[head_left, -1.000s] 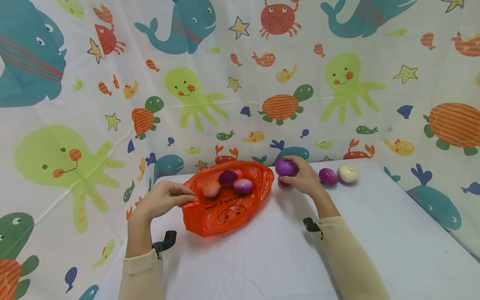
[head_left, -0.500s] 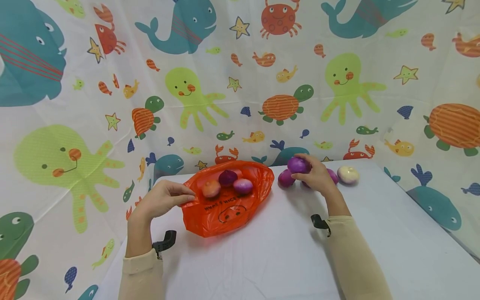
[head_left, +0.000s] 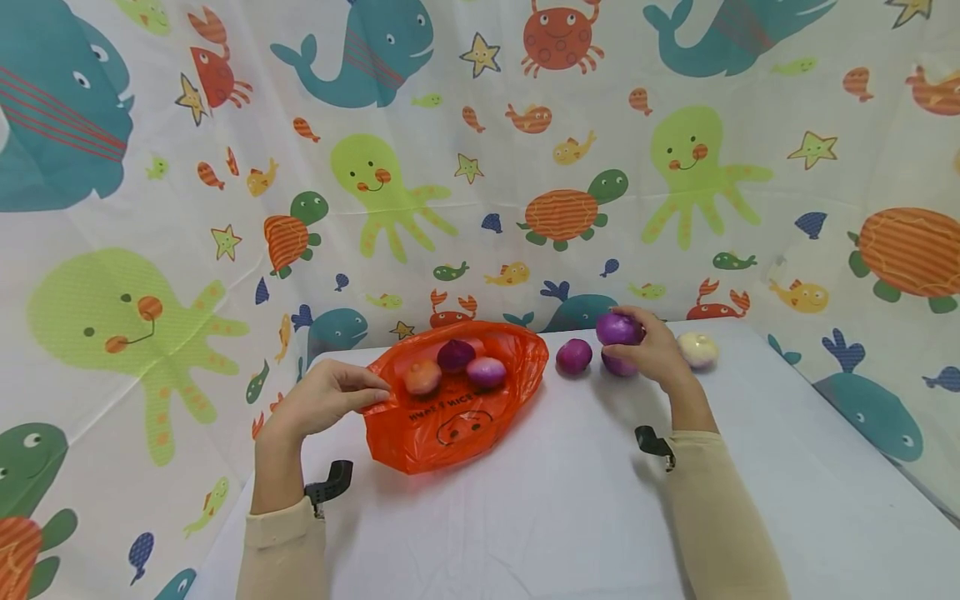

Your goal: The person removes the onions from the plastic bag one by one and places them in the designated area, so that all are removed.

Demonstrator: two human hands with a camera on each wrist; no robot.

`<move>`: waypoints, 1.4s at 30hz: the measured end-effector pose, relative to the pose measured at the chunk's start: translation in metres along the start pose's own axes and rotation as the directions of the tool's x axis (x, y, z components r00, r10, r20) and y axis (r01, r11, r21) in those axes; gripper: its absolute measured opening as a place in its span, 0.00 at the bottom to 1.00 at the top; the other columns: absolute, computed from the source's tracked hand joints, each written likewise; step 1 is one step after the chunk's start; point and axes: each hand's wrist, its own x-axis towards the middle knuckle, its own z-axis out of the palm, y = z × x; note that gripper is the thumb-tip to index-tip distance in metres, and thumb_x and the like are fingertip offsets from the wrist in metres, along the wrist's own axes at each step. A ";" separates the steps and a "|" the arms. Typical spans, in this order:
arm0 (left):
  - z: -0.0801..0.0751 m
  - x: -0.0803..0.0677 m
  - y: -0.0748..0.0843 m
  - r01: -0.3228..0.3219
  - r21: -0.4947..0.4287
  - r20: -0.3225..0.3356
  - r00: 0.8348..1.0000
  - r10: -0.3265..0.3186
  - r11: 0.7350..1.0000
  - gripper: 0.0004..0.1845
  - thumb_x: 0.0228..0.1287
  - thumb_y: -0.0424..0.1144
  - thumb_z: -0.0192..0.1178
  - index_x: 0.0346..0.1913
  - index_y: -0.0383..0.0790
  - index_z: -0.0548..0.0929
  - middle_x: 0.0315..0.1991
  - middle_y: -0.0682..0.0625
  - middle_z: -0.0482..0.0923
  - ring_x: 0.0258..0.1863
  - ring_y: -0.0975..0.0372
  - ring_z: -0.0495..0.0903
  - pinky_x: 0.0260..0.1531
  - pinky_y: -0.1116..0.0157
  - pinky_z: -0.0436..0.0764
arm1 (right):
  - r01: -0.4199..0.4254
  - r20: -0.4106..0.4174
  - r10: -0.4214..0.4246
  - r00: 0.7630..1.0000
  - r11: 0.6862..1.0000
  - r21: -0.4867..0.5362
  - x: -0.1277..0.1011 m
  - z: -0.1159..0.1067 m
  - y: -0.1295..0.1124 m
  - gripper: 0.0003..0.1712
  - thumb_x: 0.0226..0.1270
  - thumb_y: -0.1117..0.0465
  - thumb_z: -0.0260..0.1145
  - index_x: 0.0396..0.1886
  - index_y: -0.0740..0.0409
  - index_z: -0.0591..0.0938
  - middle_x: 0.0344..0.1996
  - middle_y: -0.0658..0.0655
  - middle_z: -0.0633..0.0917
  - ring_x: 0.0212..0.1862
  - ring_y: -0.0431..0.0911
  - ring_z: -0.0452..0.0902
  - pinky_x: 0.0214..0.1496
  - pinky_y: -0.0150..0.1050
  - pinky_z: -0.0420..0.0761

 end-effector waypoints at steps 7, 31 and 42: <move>0.001 0.000 0.000 0.016 0.001 0.000 1.000 -0.016 1.000 0.12 0.69 0.43 0.70 0.49 0.40 0.92 0.40 0.47 0.91 0.39 0.54 0.87 0.42 0.64 0.88 | -0.062 0.017 0.062 0.998 0.998 -0.016 -0.004 -0.013 0.008 0.48 0.62 0.57 0.79 0.79 0.49 0.65 0.77 0.67 0.65 0.73 0.69 0.64 0.72 0.70 0.70; 0.000 0.001 -0.002 0.012 -0.001 0.000 1.000 -0.012 1.000 0.10 0.69 0.43 0.70 0.48 0.42 0.93 0.40 0.47 0.91 0.39 0.55 0.87 0.42 0.64 0.88 | -0.181 -0.049 0.178 0.983 0.982 -0.052 -0.016 -0.055 0.037 0.47 0.64 0.60 0.76 0.78 0.55 0.63 0.76 0.73 0.63 0.74 0.75 0.59 0.72 0.74 0.65; 0.001 0.001 -0.001 0.018 -0.002 0.003 1.000 -0.018 1.000 0.11 0.69 0.43 0.70 0.48 0.42 0.92 0.40 0.47 0.91 0.39 0.55 0.87 0.42 0.65 0.88 | -0.220 -0.041 0.217 0.975 0.968 -0.119 -0.019 -0.062 0.043 0.48 0.65 0.59 0.75 0.79 0.57 0.60 0.77 0.74 0.60 0.74 0.77 0.56 0.71 0.76 0.63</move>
